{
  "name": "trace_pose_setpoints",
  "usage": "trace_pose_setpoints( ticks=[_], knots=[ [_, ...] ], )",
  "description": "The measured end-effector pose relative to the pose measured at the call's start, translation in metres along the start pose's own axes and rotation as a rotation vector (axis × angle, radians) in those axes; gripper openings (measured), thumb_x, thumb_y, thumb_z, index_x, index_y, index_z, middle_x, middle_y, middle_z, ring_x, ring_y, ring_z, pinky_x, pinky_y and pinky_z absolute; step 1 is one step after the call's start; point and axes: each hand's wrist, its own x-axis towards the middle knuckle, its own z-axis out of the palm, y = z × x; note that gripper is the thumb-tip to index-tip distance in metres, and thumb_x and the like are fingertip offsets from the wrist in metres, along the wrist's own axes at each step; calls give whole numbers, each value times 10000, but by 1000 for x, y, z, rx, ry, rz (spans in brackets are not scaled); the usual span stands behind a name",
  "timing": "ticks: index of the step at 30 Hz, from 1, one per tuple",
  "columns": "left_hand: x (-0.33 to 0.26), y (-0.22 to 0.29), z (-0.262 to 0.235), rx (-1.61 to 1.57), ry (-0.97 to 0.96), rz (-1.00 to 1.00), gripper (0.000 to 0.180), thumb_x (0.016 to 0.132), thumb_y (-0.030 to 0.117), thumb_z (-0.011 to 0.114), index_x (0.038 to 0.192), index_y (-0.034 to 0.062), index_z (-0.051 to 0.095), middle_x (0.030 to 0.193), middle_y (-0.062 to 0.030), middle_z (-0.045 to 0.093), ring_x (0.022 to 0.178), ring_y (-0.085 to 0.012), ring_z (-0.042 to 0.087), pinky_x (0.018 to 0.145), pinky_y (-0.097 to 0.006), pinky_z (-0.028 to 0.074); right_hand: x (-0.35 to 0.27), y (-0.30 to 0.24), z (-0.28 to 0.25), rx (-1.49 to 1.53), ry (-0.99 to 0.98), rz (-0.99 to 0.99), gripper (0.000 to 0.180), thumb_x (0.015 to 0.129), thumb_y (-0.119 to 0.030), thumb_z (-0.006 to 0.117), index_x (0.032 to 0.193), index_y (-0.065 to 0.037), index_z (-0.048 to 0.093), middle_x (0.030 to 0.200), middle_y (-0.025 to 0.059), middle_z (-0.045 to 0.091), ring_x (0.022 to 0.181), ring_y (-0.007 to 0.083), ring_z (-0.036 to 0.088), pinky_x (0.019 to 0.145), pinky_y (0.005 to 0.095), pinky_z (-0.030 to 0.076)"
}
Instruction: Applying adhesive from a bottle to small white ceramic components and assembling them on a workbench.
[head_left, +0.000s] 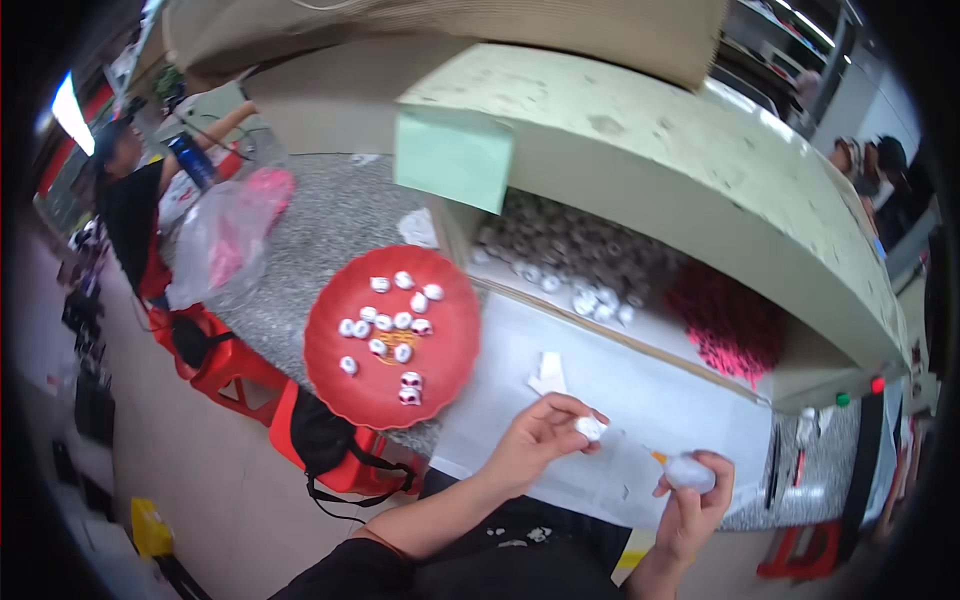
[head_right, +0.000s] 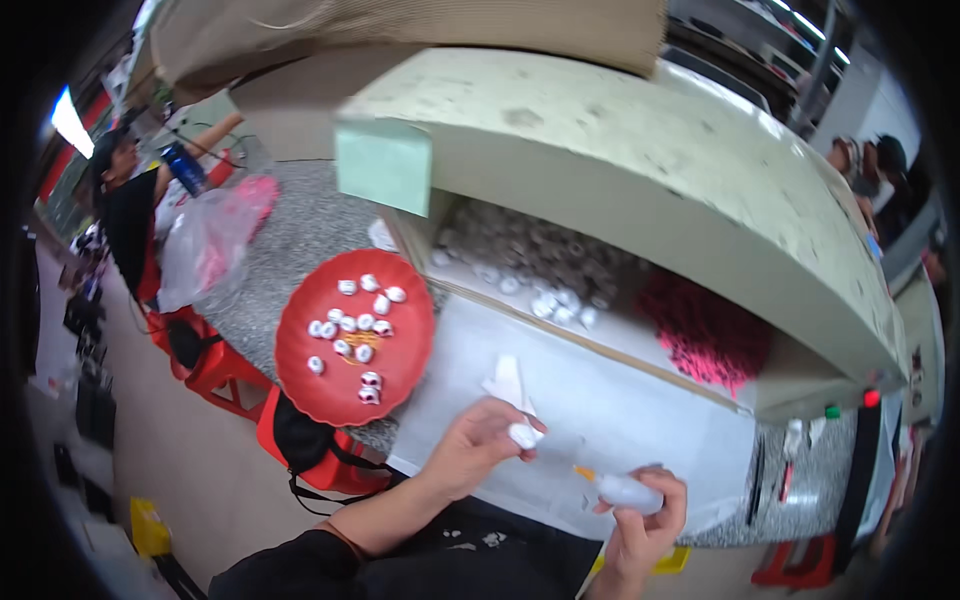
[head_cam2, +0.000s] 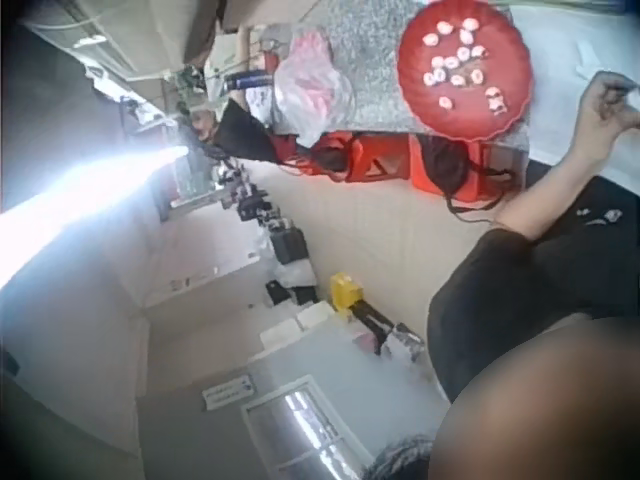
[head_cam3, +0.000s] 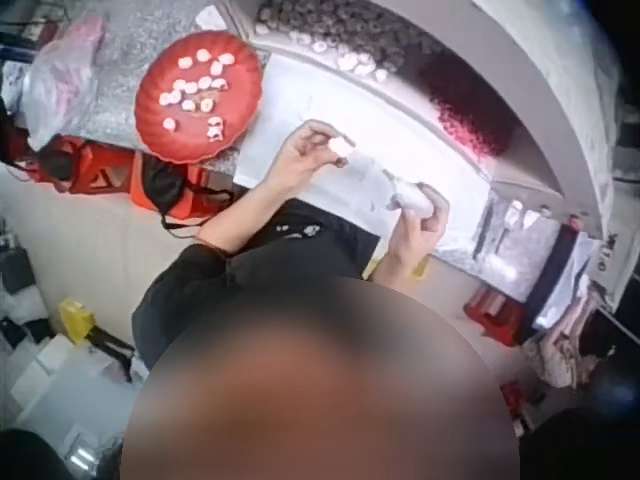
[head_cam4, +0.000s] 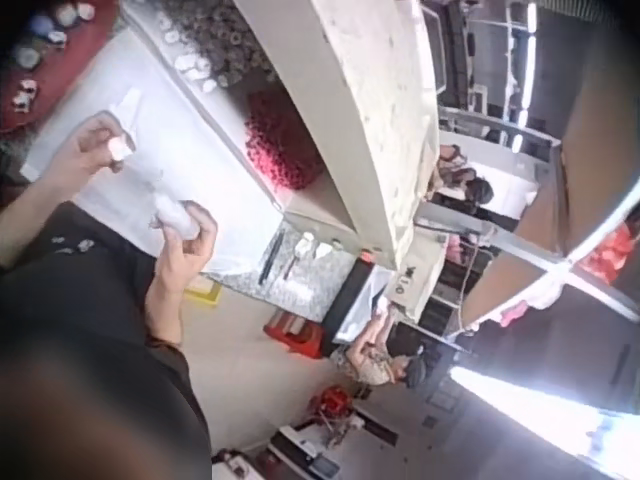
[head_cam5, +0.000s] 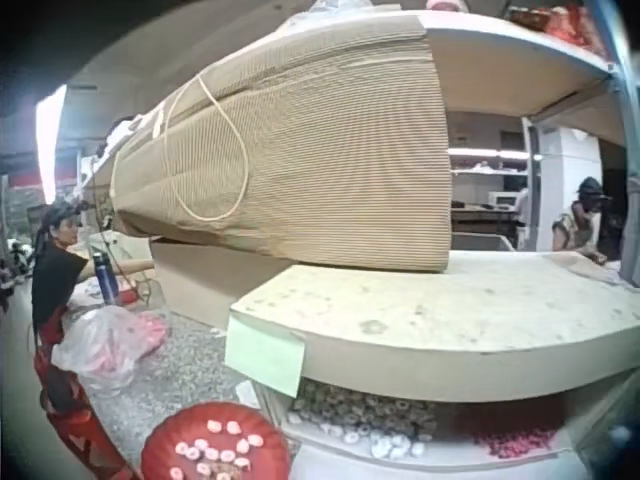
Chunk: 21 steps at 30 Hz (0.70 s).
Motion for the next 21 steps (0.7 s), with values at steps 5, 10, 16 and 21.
trace_pose_setpoints(
  ticks=[5, 10, 16, 21],
  knots=[
    [-5, -3, 7, -37, -75, 20, 334, 743, -62, 513, 1063, -8, 434, 1032, -132, 499, 965, -185, 495, 833, -329, 429, 5, 2, 20, 426, 161, -125, 421, 674, -199, 662, 931, -90, 346, 862, 31, 393, 726, 126, 422, 689, 203, 357],
    [-6, -9, 12, 26, -32, 37, 348, 712, 26, 598, 1024, 1, 445, 993, -148, 523, 891, -180, 537, 793, -354, 447, 2, 5, 24, 105, 217, -416, 446, 628, -284, 715, 835, -73, 381, 799, 67, 436, 579, 118, 427, 507, 212, 393],
    [-6, -11, 16, 28, -32, 23, 354, 714, 15, 590, 1031, -6, 434, 1005, -173, 521, 899, -186, 541, 799, -339, 442, -4, 4, 17, -121, 19, -595, 455, 584, -239, 736, 836, -80, 392, 788, 52, 444, 579, 122, 438, 482, 213, 396],
    [-7, -12, 16, 23, -51, 16, 353, 710, -5, 579, 1032, -7, 433, 1003, -181, 519, 898, -200, 547, 802, -347, 446, -6, 6, 23, -137, 29, -625, 456, 612, -309, 724, 816, -82, 386, 753, 37, 425, 546, 101, 405, 446, 193, 368]
  ],
)
